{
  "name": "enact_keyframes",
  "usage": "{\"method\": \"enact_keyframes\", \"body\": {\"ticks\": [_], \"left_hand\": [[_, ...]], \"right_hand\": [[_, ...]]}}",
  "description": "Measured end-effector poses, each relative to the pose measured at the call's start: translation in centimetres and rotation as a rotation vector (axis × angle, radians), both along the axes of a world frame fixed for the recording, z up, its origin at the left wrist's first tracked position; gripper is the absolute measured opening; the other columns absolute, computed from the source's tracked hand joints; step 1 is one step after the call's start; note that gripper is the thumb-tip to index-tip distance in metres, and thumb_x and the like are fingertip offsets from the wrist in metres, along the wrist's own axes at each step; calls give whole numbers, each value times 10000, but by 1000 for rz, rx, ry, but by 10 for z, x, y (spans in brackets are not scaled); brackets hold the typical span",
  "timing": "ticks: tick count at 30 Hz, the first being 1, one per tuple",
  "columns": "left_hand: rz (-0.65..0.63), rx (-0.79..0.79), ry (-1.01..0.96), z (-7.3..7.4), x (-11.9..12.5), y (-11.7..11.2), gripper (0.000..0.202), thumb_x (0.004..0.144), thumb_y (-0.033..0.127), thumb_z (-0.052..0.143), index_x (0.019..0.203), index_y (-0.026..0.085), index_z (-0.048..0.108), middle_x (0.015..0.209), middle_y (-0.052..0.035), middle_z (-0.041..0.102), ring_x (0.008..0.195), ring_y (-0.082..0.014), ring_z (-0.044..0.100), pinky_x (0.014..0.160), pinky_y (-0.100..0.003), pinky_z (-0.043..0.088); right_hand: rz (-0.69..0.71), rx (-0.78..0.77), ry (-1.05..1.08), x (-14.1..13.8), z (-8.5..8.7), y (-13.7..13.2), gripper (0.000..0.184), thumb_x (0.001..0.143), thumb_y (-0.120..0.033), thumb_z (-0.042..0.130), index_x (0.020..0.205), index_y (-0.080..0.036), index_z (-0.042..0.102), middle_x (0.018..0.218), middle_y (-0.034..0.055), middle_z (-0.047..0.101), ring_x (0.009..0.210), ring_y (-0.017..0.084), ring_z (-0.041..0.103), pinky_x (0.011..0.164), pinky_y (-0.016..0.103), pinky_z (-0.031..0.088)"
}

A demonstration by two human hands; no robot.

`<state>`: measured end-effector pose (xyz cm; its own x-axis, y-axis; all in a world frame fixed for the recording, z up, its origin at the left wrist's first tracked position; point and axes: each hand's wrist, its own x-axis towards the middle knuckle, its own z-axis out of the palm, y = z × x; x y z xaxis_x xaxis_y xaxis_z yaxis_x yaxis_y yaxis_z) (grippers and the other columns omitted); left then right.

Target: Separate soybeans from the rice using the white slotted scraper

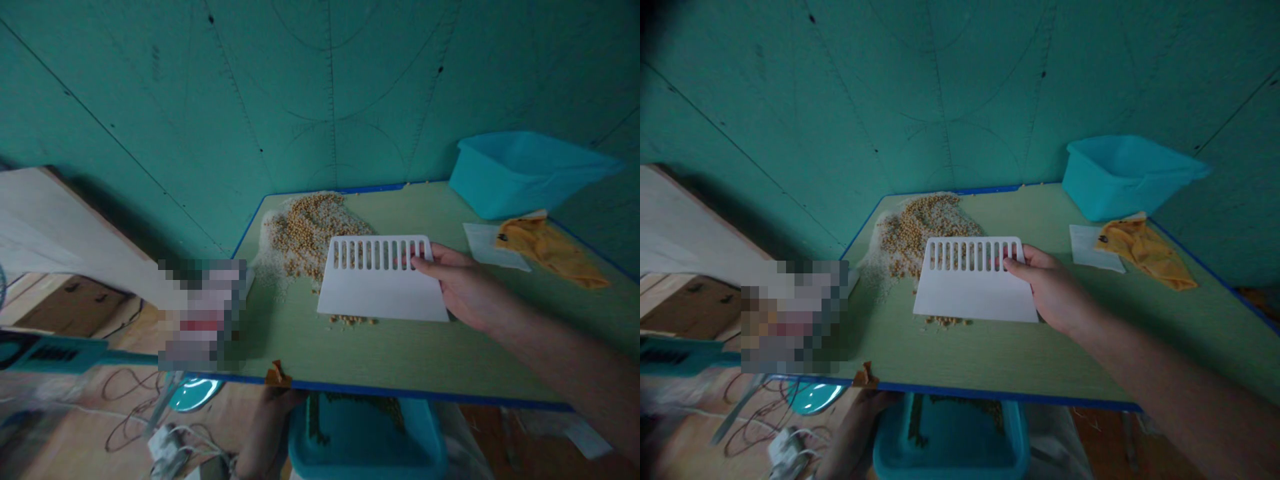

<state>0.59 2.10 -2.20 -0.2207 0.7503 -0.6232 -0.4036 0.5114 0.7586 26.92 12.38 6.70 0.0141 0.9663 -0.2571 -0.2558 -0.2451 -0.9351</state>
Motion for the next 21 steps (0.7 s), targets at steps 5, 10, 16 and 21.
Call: {"method": "enact_keyframes", "body": {"ticks": [5, 10, 16, 21], "left_hand": [[-8, -33, -36, 9, 6, 1, 324, 425, 68, 726, 739, 140, 695, 738, -74, 744, 933, -329, 646, 823, -378, 512], [-34, -77, -92, 16, 9, -2, 411, 440, 40, 692, 832, 165, 698, 842, -60, 750, 954, -322, 642, 813, -386, 521], [-58, -32, -128, 13, 6, -4, 320, 482, 57, 702, 783, 165, 694, 850, -46, 749, 988, -299, 630, 836, -355, 513], [-55, -26, -146, 13, 3, -6, 342, 499, 55, 704, 817, 180, 690, 905, -37, 746, 997, -278, 629, 843, -334, 509]], "right_hand": [[-4, 36, -39, 1, -3, -1, 69, 718, -243, 625, 785, -245, 610, 729, -19, 688, 676, 174, 631, 706, 342, 450], [42, 2, -35, -2, -1, -2, 83, 707, -237, 628, 789, -235, 620, 728, -11, 693, 672, 179, 636, 698, 348, 455], [16, -24, 9, -6, 1, -5, 72, 722, -171, 599, 761, -221, 631, 696, -22, 696, 629, 138, 627, 657, 286, 448], [66, -41, 10, -8, 0, -8, 90, 728, -168, 589, 784, -221, 635, 716, -14, 705, 623, 146, 624, 628, 290, 451]]}}
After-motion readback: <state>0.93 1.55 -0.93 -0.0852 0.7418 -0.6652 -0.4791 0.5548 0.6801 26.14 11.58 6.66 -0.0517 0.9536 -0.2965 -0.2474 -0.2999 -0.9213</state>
